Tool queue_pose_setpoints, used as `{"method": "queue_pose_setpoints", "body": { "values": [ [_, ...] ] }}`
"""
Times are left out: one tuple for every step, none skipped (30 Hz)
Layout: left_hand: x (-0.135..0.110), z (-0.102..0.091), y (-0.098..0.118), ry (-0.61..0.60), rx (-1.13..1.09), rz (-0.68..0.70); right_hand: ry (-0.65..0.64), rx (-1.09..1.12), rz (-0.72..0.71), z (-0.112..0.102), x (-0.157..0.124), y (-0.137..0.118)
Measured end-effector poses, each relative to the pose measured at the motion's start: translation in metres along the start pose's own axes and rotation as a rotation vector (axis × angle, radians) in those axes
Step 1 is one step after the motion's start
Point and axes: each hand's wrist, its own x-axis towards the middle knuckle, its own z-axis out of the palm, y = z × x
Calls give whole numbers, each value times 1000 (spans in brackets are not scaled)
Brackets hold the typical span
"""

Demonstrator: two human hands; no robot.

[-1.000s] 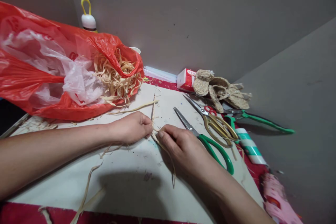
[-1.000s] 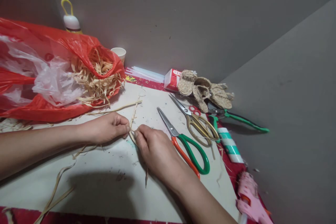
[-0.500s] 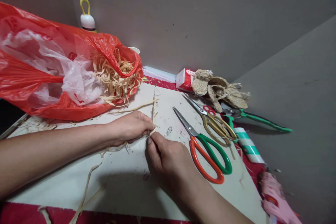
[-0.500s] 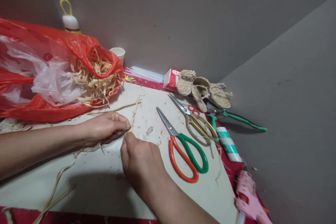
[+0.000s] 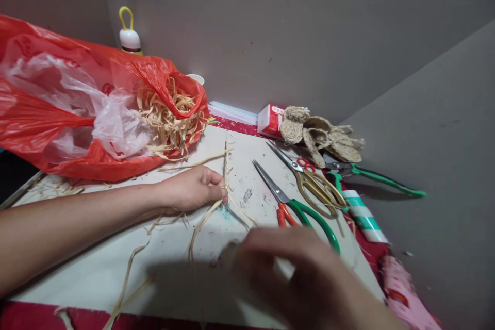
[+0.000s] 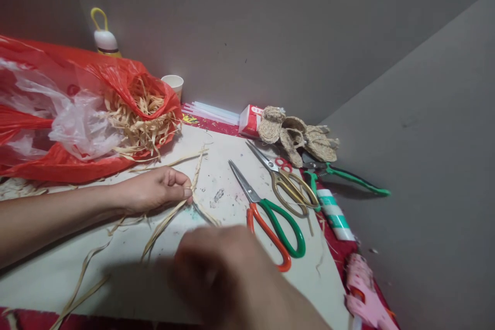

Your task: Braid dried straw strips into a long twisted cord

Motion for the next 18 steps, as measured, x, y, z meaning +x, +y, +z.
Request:
{"method": "queue_pose_setpoints", "body": {
  "values": [
    [0,0,0,-12,-11,4,120,-14,-34,-9,6,1],
    [0,-1,0,-21,-17,7,264,0,-61,-15,14,4],
    [0,-1,0,-23,-21,6,322,42,-40,-19,23,8],
    [0,-1,0,-25,-27,6,317,115,-16,-19,31,13],
    [1,-2,-1,-36,-37,8,249,202,19,-18,39,19],
    [1,-2,-1,-56,-50,19,166,279,46,-15,46,24],
    [1,-2,-1,-84,-63,34,78,340,77,-11,50,29],
    [1,-1,-1,-112,-74,51,-15,391,114,-7,53,31],
    [1,-1,-1,-132,-81,63,-91,431,149,-4,54,33],
    [1,-1,-1,-137,-81,67,-144,463,177,-2,54,34],
    [1,-1,0,-125,-76,61,-175,488,196,0,54,34],
    [1,-1,0,-105,-69,53,-186,503,200,0,54,34],
    [1,-1,1,-92,-60,49,-183,508,194,0,54,35],
    [1,-1,1,-91,-47,48,-183,498,187,-1,55,35],
    [1,-2,2,-107,-27,52,-193,479,184,-2,56,36],
    [1,-3,2,-130,-1,63,-214,464,188,-2,57,37],
    [1,-5,2,-149,32,76,-238,460,202,-2,58,38],
    [1,-7,2,-164,76,88,-261,474,218,-2,60,38]
  ]
}}
